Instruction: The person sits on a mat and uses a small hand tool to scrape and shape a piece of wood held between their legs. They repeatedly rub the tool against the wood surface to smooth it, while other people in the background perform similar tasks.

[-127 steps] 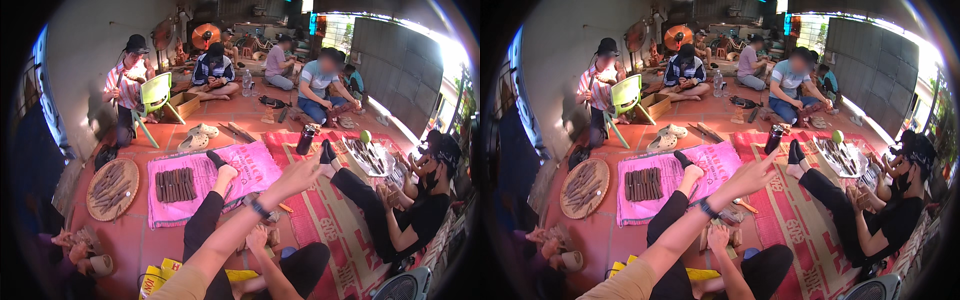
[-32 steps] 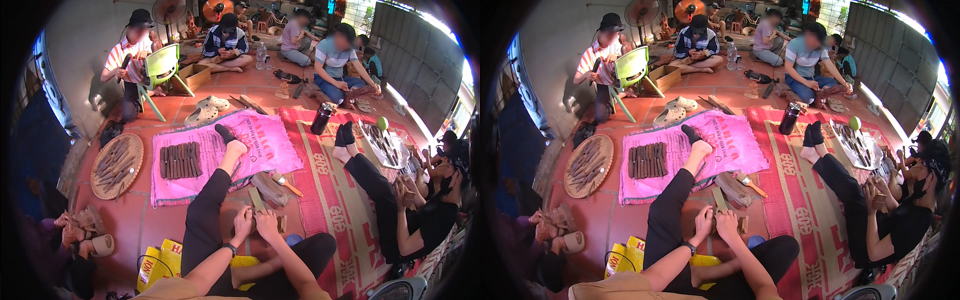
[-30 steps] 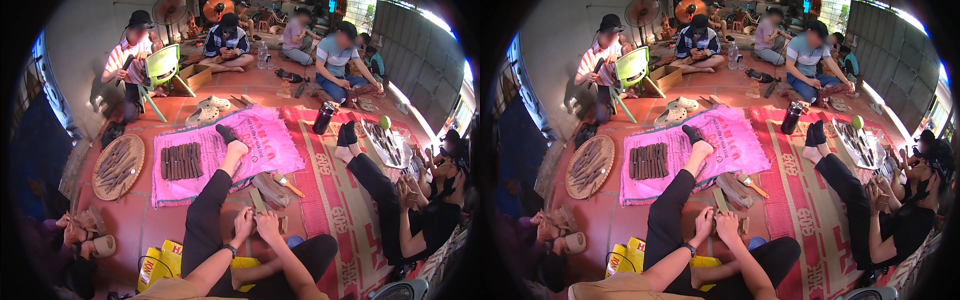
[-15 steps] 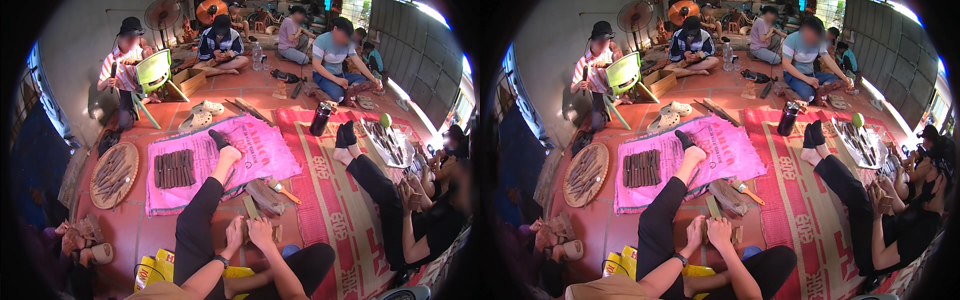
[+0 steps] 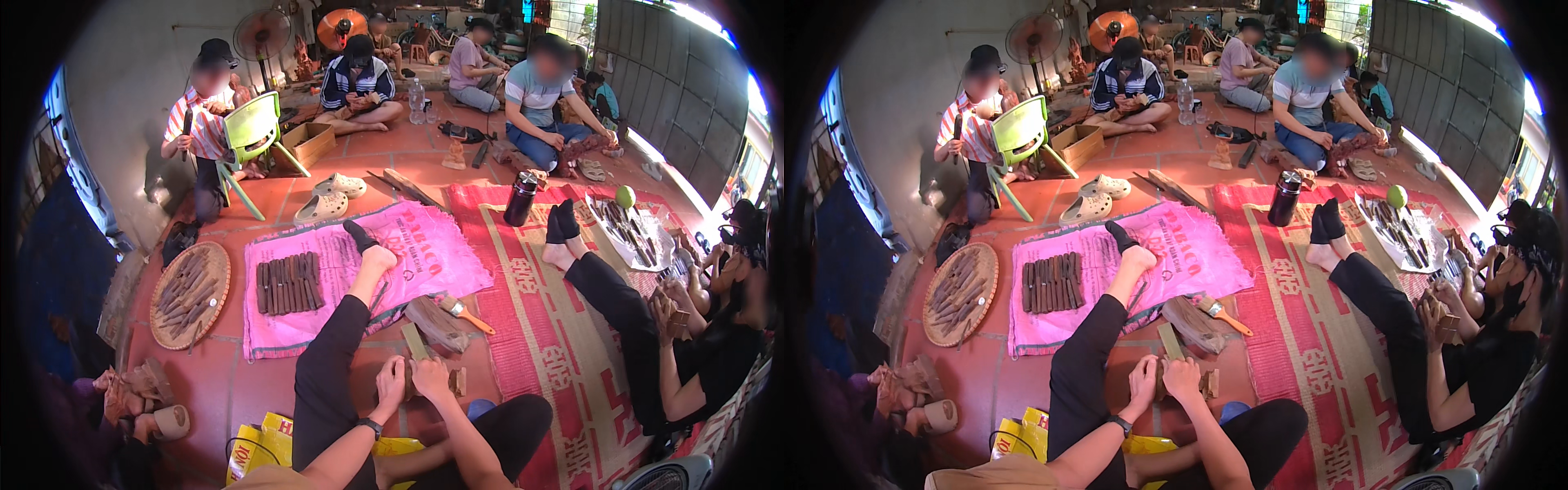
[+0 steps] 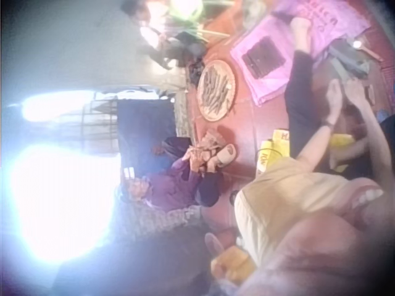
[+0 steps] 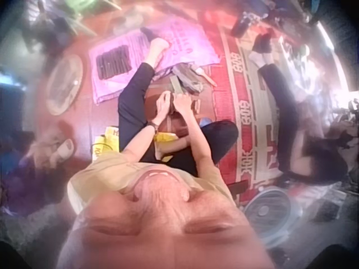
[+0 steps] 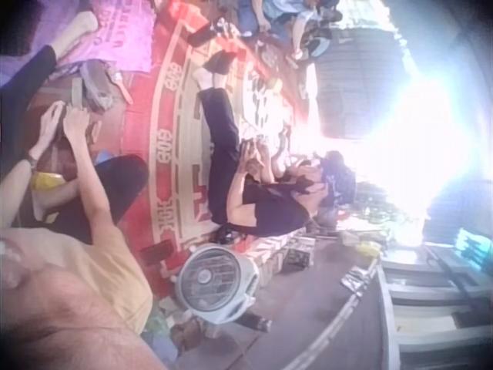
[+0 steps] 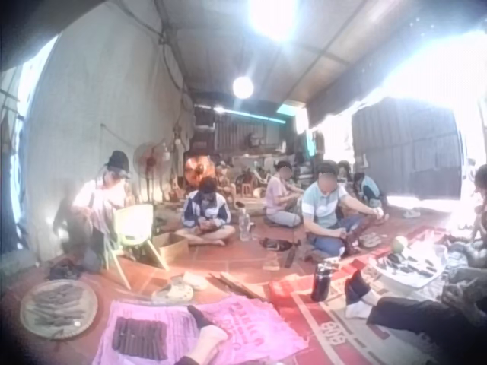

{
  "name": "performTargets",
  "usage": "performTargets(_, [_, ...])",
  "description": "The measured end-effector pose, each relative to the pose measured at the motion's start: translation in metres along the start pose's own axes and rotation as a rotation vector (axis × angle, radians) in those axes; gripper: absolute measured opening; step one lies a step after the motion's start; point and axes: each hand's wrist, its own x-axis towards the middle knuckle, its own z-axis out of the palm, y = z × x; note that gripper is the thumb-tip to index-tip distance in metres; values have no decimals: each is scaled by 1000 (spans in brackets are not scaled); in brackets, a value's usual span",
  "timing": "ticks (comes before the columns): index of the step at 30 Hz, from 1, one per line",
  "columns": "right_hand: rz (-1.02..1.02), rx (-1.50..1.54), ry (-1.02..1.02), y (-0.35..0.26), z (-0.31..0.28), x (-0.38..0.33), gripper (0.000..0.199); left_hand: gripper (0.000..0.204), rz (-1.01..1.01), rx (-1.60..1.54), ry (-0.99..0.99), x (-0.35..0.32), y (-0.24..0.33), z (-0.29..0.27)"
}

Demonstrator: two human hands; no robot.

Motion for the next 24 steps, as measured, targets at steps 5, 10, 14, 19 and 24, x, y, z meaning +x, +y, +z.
performTargets(5, [-158, -30, 140, -2, -18, -10, 30, 27, 32, 11, -3, 2, -5, 1])
performTargets(10, [-82, -43, 103, 11, 11, -3, 29, 28, 36, 23, -3, -1, -4, 3])
performTargets(14, [-210, -6, 189, -3, -17, -11, 34, 29, 23, 32, 3, 1, -8, 0])
performTargets(19, [-62, -27, 64, 17, 20, 2, 31, 27, 15, 40, -17, 1, 1, 2])
performTargets(24, [-160, -28, 137, -7, -23, -13, 33, 26, 19, 47, 6, 0, -3, 1])
